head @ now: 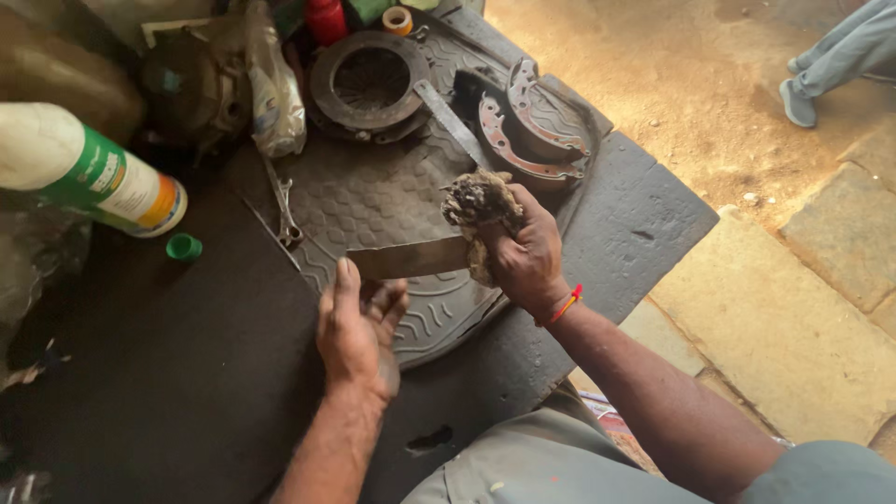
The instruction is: The person rubs brake shoes with a cloth to remove dust and debris on a workbench.
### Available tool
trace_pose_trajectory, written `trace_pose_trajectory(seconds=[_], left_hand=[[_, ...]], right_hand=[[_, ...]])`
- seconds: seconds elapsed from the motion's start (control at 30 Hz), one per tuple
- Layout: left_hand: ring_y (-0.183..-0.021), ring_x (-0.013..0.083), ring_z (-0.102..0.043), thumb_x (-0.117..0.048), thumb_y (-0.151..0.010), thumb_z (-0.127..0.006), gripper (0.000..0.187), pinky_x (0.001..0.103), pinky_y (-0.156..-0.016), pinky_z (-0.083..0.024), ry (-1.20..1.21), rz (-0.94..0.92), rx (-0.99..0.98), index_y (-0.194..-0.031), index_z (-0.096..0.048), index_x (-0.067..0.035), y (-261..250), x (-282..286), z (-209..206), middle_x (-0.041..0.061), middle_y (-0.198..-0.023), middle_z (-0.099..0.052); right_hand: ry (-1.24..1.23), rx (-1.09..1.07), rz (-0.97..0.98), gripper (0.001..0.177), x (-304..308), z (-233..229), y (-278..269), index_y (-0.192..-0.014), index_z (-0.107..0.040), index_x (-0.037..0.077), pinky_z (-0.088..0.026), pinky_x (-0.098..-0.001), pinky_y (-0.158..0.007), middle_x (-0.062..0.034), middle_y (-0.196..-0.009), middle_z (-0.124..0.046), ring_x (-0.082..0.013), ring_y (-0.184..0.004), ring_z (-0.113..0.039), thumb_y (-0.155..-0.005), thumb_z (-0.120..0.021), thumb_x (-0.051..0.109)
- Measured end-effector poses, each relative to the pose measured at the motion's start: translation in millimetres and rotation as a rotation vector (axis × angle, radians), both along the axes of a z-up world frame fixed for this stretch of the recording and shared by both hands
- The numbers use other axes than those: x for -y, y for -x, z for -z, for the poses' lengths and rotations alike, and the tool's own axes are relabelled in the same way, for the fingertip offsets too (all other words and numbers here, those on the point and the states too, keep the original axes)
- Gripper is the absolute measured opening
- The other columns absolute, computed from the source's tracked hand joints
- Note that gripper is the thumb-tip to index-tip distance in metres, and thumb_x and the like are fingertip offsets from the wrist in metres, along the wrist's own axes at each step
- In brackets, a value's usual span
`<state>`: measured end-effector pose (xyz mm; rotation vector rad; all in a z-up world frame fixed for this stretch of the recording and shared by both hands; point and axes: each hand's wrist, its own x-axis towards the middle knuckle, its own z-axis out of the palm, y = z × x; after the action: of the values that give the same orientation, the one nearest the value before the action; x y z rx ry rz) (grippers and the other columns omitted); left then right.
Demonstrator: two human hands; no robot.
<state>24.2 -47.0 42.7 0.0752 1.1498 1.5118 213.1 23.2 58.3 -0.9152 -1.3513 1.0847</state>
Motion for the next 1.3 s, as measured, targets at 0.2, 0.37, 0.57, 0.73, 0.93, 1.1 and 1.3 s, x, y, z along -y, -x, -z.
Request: trace_pose_trajectory(seconds=[0.2, 0.37, 0.57, 0.73, 0.93, 1.1, 1.3], left_hand=[[-0.07, 0.0149, -0.044, -0.027, -0.096, -0.074, 0.075, 0.039, -0.074, -0.06, 0.078, -0.075, -0.037, -0.161, -0.039, -0.016, -8.5, -26.9, -20.1, 0.007, -0.096, -0.045], [-0.076, 0.0181, -0.066, -0.019, -0.086, -0.069, 0.077, 0.035, -0.067, -0.058, -0.014, -0.009, -0.176, -0.153, -0.033, -0.011, 0.9, -47.2, -18.9, 0.007, -0.11, -0.069], [-0.082, 0.0125, -0.064, -0.024, -0.099, -0.062, 0.045, 0.029, -0.068, -0.055, -0.363, 0.178, -0.382, -0.139, -0.058, -0.003, 32.2, -68.7, 14.8, 0.003, -0.117, -0.067], [-0.076, 0.0128, -0.062, -0.035, -0.104, -0.058, 0.044, 0.027, -0.066, -0.054, -0.294, 0.204, -0.375, -0.134, -0.062, -0.004, 40.5, -78.7, 47.0, 0.005, -0.105, -0.066], [-0.105, 0.0189, -0.068, -0.038, -0.106, -0.057, 0.046, 0.03, -0.092, -0.053, -0.323, 0.148, -0.926, -0.13, -0.067, 0.0, 35.9, -78.8, 57.2, 0.008, -0.114, -0.073], [-0.11, 0.0187, -0.065, -0.039, -0.109, -0.05, 0.049, 0.03, -0.095, -0.05, -0.309, 0.112, -1.09, -0.129, -0.067, 0.003, 45.1, -75.0, 48.6, 0.01, -0.12, -0.07], [-0.08, 0.0088, -0.053, -0.037, -0.112, -0.05, 0.047, 0.025, -0.072, -0.046, -0.406, 0.121, -0.624, -0.111, -0.072, 0.004, 38.5, -76.5, 48.6, 0.0, -0.09, -0.064]], right_hand=[[-0.109, 0.152, 0.008, 0.029, 19.0, 9.7, 3.8, -0.123, -0.065, 0.001, -0.055, -0.0264, -0.091, -0.0049, -0.112, -0.074, -0.0103, -0.103, -0.069, -0.094, -0.062, 0.0], [-0.104, 0.298, -0.208, 0.034, 36.0, 28.8, 18.8, -0.115, -0.065, 0.0, -0.057, -0.0274, -0.082, -0.0041, -0.096, -0.07, -0.0114, -0.09, -0.066, -0.082, -0.061, -0.002], [0.213, -0.229, -0.177, 0.035, 8.1, 33.8, 28.6, -0.125, -0.064, -0.003, -0.055, -0.0263, -0.071, -0.0043, -0.102, -0.071, -0.0092, -0.083, -0.065, -0.093, -0.05, -0.004], [0.298, -0.094, -0.051, 0.042, -38.3, 6.6, 29.4, -0.13, -0.062, 0.003, -0.051, -0.0289, -0.06, -0.0038, -0.098, -0.072, -0.0116, -0.074, -0.062, -0.089, -0.052, 0.001], [-0.213, 0.724, 0.071, 0.033, -36.3, -0.8, 88.5, -0.118, -0.068, 0.01, -0.053, -0.0472, -0.08, -0.0214, -0.112, -0.061, -0.0409, -0.092, -0.064, -0.085, -0.067, 0.013], [-0.358, 0.807, -0.174, 0.022, -21.2, 9.4, 96.6, -0.103, -0.068, 0.013, -0.055, -0.0461, -0.082, -0.0165, -0.111, -0.059, -0.0374, -0.1, -0.064, -0.081, -0.064, 0.013], [-0.633, 0.961, -0.553, 0.015, -17.5, -6.2, 46.3, -0.092, -0.07, 0.018, -0.051, -0.0465, -0.077, -0.01, -0.099, -0.06, -0.0336, -0.095, -0.063, -0.077, -0.07, 0.014]])
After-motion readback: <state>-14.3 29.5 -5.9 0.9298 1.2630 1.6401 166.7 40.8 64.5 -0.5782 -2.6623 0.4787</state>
